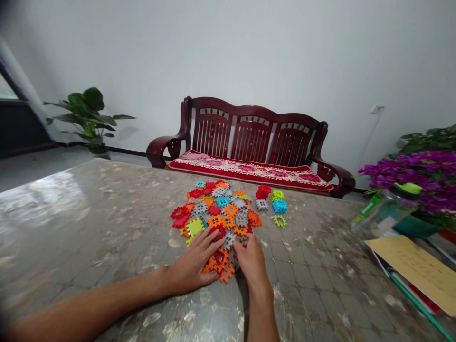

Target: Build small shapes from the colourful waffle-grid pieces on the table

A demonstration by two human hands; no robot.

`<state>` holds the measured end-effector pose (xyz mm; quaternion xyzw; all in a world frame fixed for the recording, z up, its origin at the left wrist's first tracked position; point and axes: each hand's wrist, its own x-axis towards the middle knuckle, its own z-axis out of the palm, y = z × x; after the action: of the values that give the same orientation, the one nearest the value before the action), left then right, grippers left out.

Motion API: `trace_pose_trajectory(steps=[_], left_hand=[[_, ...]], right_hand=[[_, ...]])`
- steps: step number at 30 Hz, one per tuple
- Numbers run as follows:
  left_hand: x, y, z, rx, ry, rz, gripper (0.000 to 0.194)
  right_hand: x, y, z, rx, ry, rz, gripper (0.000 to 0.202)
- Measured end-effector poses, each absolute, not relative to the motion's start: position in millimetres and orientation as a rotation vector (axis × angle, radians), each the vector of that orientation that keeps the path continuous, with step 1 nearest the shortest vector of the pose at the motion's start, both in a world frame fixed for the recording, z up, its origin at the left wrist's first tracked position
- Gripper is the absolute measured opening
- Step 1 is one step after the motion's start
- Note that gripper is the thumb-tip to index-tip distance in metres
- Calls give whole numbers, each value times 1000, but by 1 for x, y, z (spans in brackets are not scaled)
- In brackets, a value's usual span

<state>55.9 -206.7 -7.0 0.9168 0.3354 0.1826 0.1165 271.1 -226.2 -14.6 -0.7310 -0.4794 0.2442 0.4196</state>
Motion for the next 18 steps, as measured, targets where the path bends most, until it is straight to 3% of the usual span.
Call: trace_pose_trajectory(steps=[7,18], left_hand=[[57,-207,-5,2679,946,484,83],[54,-198,5,2614,748,526,89]], right_hand=[[254,-232,-6,-1583,-1085,947,44],[238,-233,27,-1310,-839,1280,60]])
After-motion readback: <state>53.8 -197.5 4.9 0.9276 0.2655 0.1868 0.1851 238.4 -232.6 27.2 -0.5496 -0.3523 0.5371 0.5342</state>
